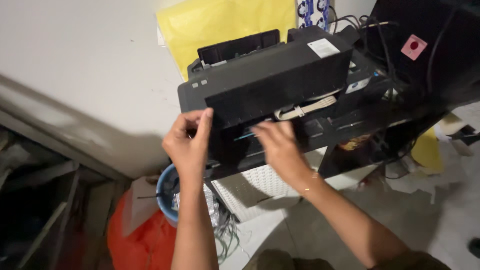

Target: The person wipes the exterior of a black printer and a white printer cover with a white cloth. They move a smartphone and paper aside to access the printer, then wipe the top, sides, and front of the printer and the cover, and finally wipe the inside of the printer's paper tray.

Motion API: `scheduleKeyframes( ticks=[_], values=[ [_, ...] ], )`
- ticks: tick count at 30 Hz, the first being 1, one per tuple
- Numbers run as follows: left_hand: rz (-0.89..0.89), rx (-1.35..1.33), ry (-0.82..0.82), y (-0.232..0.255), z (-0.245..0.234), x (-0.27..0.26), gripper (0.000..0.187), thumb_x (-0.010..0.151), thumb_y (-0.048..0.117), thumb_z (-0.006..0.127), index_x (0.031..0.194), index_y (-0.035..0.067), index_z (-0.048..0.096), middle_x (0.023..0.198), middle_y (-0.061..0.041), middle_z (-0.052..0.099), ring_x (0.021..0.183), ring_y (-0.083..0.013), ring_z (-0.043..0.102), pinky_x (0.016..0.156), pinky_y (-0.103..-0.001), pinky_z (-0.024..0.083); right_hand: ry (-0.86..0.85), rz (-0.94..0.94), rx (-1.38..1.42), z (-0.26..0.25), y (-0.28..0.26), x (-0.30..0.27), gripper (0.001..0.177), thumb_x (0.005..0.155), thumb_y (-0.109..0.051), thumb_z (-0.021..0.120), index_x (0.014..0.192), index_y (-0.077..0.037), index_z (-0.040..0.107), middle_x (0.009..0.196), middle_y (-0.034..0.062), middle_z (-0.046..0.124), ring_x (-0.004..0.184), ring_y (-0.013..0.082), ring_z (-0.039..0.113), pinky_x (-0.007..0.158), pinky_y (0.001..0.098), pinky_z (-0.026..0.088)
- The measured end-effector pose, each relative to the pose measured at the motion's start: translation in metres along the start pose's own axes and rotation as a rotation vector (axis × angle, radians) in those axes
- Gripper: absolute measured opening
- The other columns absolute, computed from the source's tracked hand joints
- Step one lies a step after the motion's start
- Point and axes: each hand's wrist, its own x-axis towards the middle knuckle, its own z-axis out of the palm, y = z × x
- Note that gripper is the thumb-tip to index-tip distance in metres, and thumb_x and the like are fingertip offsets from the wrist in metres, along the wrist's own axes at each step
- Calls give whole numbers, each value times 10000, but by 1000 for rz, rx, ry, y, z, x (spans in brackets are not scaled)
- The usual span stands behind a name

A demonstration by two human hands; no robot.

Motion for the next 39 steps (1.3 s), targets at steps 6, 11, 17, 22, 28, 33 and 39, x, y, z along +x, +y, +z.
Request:
scheduleKeyframes(
  ticks=[6,11,17,22,28,33,39],
  values=[
    [51,6,12,-14,-1,-1,226,923,242,829,885,28,769,680,19,680,627,-18,556,594,-201,465,-8,-161,100,45,-21,-9,394,817,124,612,1199,53,677,1243,192,655,1127,350,583,1012,386,505],
    [121,13,27,-15,-3,3,254,911,279,826,881,32,777,662,-2,685,606,-41,564,588,-228,477,36,-216,4,28,-13,-15,497,733,154,585,1208,47,684,1254,167,662,1136,349,589,1018,388,498],
    [101,49,54,-7,-2,-3,254,873,302,818,876,51,779,677,-17,730,602,-64,642,614,-249,517,143,-109,-78,15,-2,-20,504,710,170,578,1177,22,698,1206,155,683,1094,348,582,993,389,503],
    [49,44,63,-10,2,-6,252,876,300,817,877,51,776,685,-19,736,610,-62,640,606,-238,510,60,-106,79,60,-25,-10,401,795,142,592,1170,37,685,1194,160,686,1103,332,591,995,371,507],
    [71,55,52,-3,2,-4,221,893,258,817,899,39,783,720,-7,749,659,-39,647,639,-215,516,50,-205,-60,36,2,-11,387,733,104,609,1104,45,704,1150,163,691,1073,325,596,963,384,511],
    [52,38,33,-5,3,-5,225,907,250,809,897,28,773,717,-6,745,652,-41,657,640,-213,517,442,-95,-218,-23,57,-34,104,965,6,699,1066,27,716,1045,150,643,942,288,659,790,363,552],
    [182,89,93,-4,6,-16,200,940,215,793,917,20,759,765,-44,759,670,-81,688,668,-239,537,571,203,-1,-11,53,-19,116,959,-48,766,1057,-10,715,1047,116,708,890,221,696,754,317,565]
  ],
)
